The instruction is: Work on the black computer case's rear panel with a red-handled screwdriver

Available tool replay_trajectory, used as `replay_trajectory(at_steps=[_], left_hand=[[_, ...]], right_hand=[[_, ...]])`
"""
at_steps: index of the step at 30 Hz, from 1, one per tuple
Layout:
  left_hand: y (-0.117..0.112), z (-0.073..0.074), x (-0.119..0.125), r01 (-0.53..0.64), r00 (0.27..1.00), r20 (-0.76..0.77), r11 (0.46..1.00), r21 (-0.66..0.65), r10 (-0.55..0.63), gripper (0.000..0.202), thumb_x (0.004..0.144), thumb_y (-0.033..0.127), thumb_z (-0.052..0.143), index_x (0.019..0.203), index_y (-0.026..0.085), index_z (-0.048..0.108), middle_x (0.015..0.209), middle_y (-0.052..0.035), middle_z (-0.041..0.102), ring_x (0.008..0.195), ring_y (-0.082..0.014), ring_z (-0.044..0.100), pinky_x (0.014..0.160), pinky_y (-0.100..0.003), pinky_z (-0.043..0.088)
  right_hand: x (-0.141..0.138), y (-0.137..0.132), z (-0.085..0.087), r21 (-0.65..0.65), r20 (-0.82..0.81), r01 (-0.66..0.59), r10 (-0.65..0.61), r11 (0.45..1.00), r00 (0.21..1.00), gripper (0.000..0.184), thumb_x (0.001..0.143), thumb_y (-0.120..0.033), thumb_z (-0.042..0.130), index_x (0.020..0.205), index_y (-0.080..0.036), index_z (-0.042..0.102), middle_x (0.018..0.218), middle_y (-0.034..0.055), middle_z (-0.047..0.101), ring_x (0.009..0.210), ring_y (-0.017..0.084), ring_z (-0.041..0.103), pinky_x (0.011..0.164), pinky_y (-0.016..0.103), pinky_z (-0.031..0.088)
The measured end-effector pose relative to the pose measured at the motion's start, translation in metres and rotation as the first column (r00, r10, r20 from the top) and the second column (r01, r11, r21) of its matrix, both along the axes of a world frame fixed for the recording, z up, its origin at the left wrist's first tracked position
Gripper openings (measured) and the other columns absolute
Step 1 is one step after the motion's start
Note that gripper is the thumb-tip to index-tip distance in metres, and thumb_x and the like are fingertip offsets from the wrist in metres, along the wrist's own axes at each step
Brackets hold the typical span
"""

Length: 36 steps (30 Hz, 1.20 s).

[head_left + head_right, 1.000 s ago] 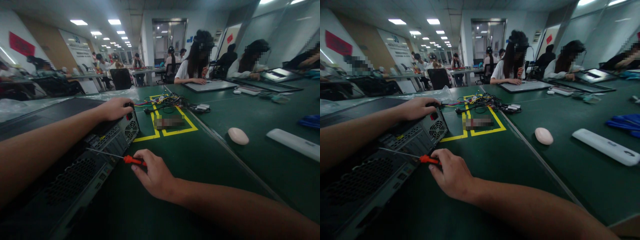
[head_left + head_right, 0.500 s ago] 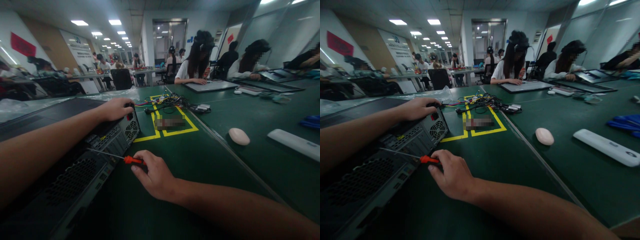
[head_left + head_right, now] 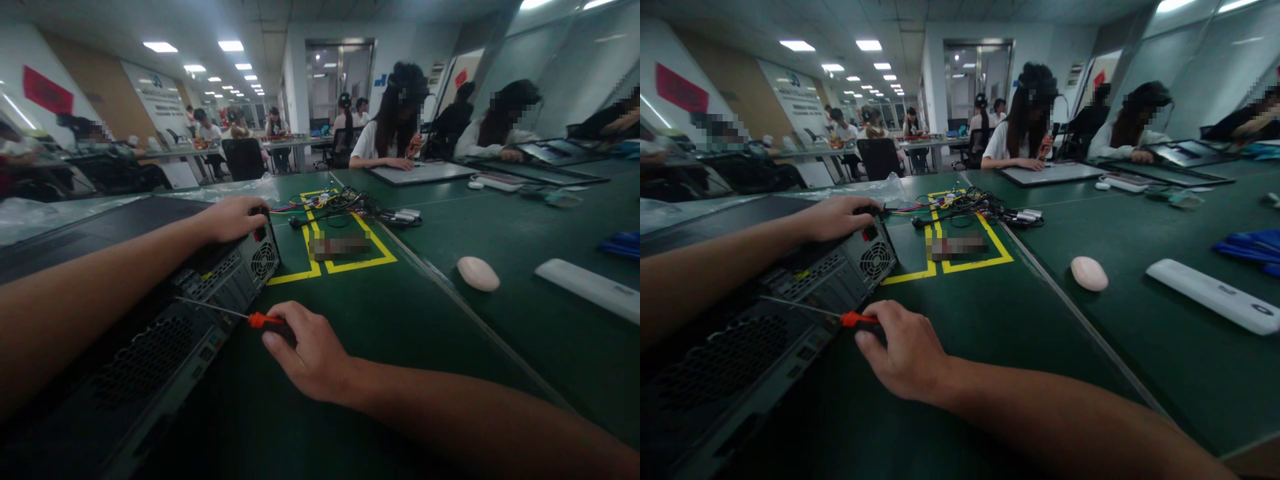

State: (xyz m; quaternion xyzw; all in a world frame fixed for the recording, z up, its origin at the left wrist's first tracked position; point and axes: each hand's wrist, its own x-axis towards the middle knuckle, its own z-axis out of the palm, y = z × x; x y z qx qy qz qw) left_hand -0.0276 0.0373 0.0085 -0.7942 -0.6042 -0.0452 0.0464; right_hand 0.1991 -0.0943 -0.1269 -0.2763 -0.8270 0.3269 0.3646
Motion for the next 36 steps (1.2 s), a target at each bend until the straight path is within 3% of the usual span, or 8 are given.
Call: replay_trajectory(at_steps=[16, 24, 30, 36], left_hand=[[-0.0003, -0.0003, 0.0001, -0.002, 1.000, 0.008, 1.000, 0.006, 0.002, 0.063, 0.087, 0.047, 0.038, 0.133, 0.016, 0.068, 0.129, -0.0123, 0.072, 0.117, -0.0314, 0.066, 0.103, -0.041, 0.049], [0.0011, -0.0008, -0.0011, 0.008, 1.000, 0.006, 1.000, 0.006, -0.008, 0.062, 0.087, 0.048, 0.039, 0.132, 0.017, 0.069, 0.130, -0.0117, 0.072, 0.118, -0.0308, 0.066, 0.104, -0.040, 0.049], [0.0007, -0.0015, -0.0007, -0.004, 1.000, 0.006, 1.000, 0.020, 0.004, 0.064, 0.086, 0.048, 0.039, 0.134, 0.017, 0.068, 0.131, -0.0108, 0.072, 0.119, -0.0309, 0.066, 0.105, -0.040, 0.048], [0.0003, -0.0008, -0.0009, -0.002, 1.000, -0.002, 1.000, 0.015, 0.002, 0.063, 0.087, 0.049, 0.038, 0.133, 0.018, 0.068, 0.128, -0.0108, 0.072, 0.117, -0.0306, 0.066, 0.103, -0.040, 0.049]], right_hand=[[0.0001, -0.0007, 0.0031, -0.002, -0.020, -0.010, 0.010, 1.000, 1.000, 0.020, 0.101, -0.034, 0.054, 0.113, -0.019, 0.062, 0.095, 0.0041, 0.066, 0.079, 0.019, 0.061, 0.071, 0.032, 0.045], [0.0007, -0.0014, 0.0048, 0.000, -0.021, -0.046, 0.046, 0.999, 0.999, 0.022, 0.103, -0.034, 0.050, 0.117, -0.020, 0.060, 0.097, 0.0053, 0.069, 0.082, 0.020, 0.065, 0.074, 0.035, 0.049], [-0.0011, -0.0003, -0.0003, -0.048, -0.061, -0.071, 0.068, 0.996, 0.996, 0.031, 0.096, -0.034, 0.062, 0.123, -0.023, 0.052, 0.104, 0.0051, 0.072, 0.088, 0.021, 0.070, 0.077, 0.035, 0.054], [-0.0029, 0.0015, -0.0033, -0.039, -0.043, -0.024, 0.022, 0.999, 0.999, 0.020, 0.097, -0.027, 0.059, 0.115, -0.023, 0.053, 0.097, 0.0035, 0.070, 0.084, 0.020, 0.070, 0.074, 0.033, 0.052]])
